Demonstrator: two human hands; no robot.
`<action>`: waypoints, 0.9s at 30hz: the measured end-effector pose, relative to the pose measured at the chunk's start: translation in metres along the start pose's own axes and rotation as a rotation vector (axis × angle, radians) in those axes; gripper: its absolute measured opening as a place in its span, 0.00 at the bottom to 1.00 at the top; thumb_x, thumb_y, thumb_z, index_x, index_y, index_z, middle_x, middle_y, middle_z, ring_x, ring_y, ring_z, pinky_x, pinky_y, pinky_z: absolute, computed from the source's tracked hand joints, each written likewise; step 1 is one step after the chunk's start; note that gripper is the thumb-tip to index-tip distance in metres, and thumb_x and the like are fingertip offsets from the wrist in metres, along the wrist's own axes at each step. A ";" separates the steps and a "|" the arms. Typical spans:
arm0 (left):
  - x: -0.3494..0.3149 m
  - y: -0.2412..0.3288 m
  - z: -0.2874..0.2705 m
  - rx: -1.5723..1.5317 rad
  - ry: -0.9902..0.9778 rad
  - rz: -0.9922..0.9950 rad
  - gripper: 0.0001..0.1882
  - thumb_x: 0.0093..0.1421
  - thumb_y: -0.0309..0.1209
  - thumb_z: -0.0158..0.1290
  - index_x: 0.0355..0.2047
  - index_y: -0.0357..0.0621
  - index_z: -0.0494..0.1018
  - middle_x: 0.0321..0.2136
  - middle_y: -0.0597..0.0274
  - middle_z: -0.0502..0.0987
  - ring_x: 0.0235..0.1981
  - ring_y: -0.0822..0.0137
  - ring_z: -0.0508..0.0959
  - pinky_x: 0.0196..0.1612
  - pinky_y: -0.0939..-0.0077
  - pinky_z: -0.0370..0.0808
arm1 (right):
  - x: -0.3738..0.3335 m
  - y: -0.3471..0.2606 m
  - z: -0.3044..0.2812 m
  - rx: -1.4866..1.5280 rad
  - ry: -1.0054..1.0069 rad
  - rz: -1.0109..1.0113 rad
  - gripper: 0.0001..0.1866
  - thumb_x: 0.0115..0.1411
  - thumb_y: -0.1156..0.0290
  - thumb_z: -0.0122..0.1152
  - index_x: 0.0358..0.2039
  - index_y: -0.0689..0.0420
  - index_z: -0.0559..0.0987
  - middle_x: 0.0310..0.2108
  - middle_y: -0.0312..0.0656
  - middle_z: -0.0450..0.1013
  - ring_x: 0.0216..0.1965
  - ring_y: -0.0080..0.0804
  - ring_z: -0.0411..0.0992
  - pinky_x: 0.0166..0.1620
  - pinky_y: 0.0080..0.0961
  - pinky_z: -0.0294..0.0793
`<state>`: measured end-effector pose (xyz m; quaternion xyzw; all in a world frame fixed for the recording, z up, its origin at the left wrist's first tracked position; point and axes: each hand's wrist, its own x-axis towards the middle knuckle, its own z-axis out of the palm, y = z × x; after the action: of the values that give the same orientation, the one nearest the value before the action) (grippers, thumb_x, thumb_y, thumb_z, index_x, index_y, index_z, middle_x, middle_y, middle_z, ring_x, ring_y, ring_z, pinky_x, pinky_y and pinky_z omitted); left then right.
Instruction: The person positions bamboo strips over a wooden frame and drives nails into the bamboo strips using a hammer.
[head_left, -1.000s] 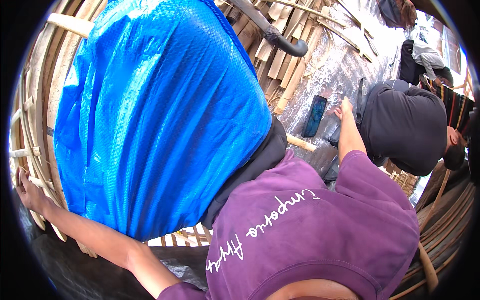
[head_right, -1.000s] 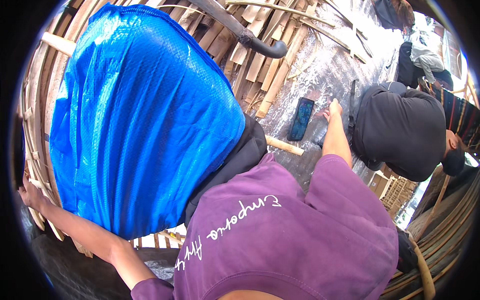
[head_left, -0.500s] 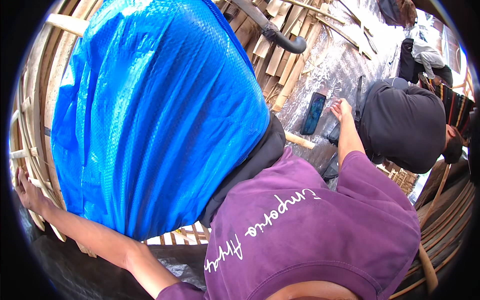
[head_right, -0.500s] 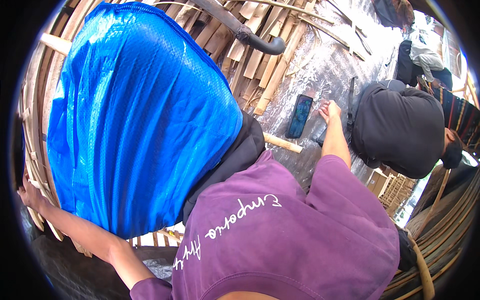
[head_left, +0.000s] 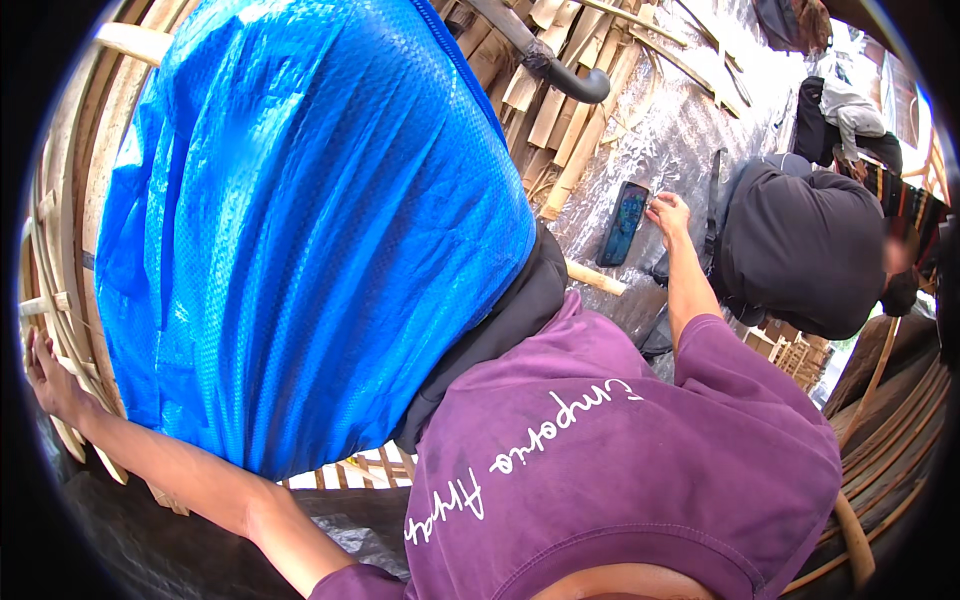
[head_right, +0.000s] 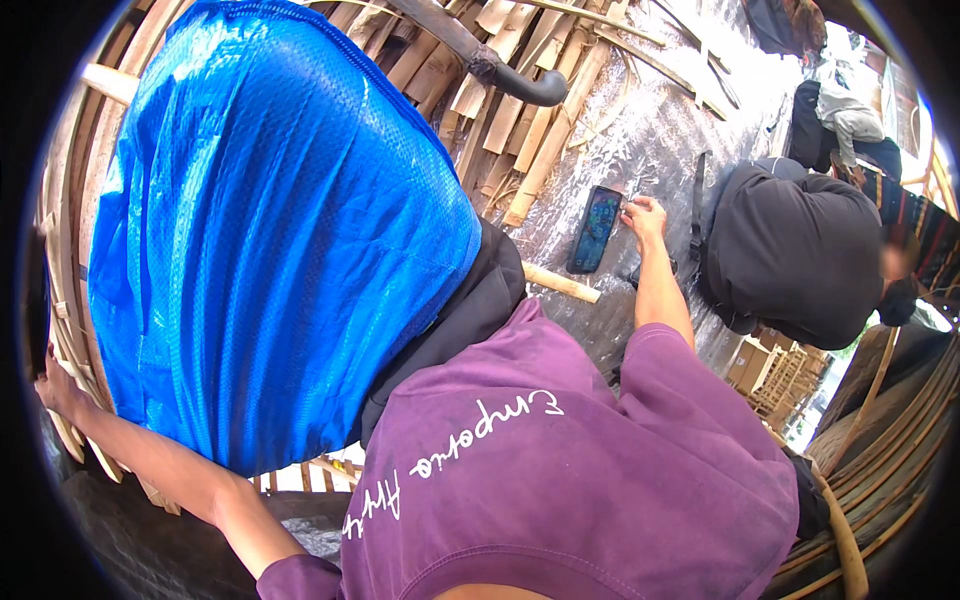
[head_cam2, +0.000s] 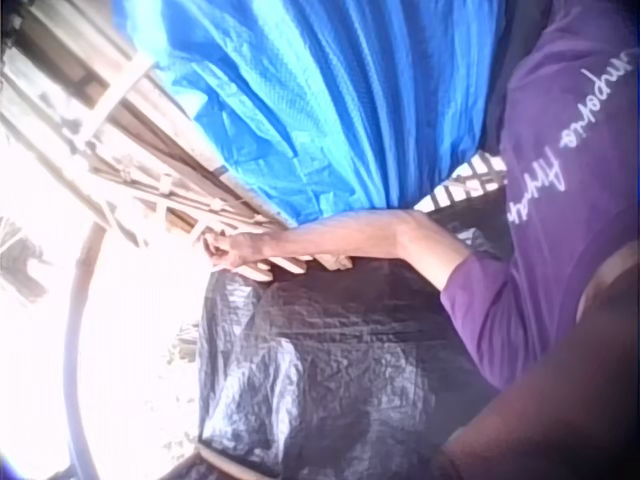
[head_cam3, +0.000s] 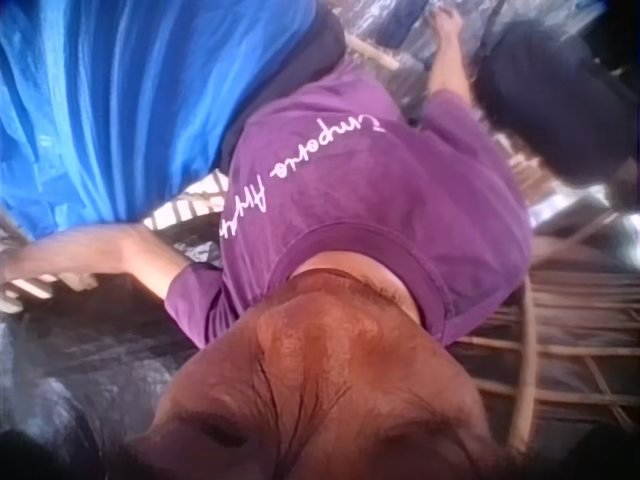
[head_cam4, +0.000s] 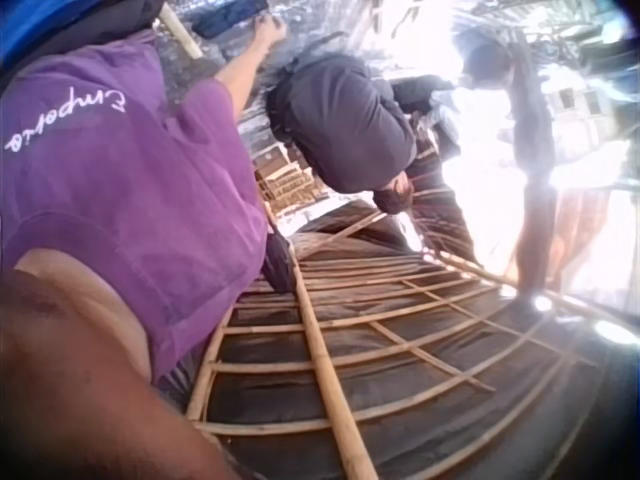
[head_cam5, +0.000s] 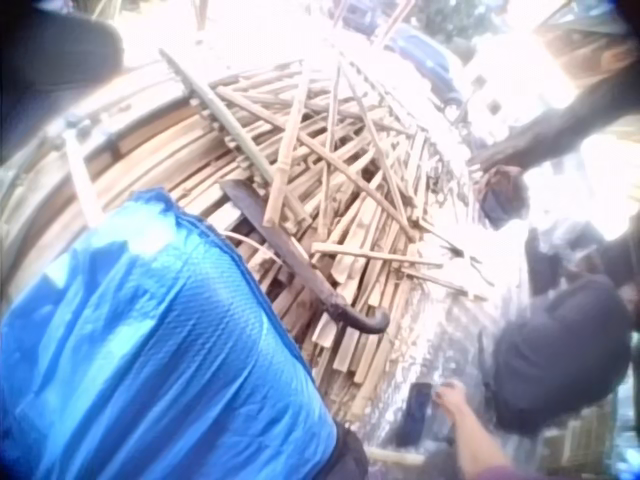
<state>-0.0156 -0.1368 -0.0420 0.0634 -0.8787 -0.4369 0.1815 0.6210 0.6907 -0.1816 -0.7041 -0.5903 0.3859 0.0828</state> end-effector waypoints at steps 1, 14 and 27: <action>0.001 0.000 0.000 0.002 -0.002 0.001 0.13 0.64 0.31 0.55 0.47 0.40 0.77 0.40 0.63 0.78 0.41 0.72 0.75 0.47 0.78 0.71 | 0.004 0.001 0.001 0.000 -0.001 -0.001 0.18 0.52 0.83 0.64 0.45 0.61 0.75 0.37 0.42 0.73 0.34 0.31 0.76 0.38 0.26 0.83; 0.003 -0.006 -0.005 0.018 -0.010 0.009 0.13 0.64 0.31 0.55 0.47 0.39 0.77 0.41 0.63 0.78 0.41 0.72 0.76 0.48 0.78 0.71 | 0.016 0.001 -0.027 0.196 0.000 0.038 0.12 0.59 0.81 0.61 0.44 0.63 0.78 0.32 0.40 0.77 0.32 0.28 0.77 0.38 0.22 0.82; 0.002 -0.010 -0.002 0.033 -0.044 0.024 0.13 0.64 0.31 0.55 0.47 0.39 0.77 0.42 0.63 0.79 0.42 0.71 0.76 0.48 0.78 0.71 | 0.011 0.000 -0.032 0.268 0.080 0.065 0.11 0.58 0.68 0.70 0.40 0.54 0.80 0.31 0.32 0.78 0.30 0.19 0.76 0.33 0.19 0.80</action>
<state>-0.0171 -0.1449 -0.0481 0.0460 -0.8903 -0.4214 0.1662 0.6411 0.7111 -0.1645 -0.7204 -0.5065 0.4352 0.1871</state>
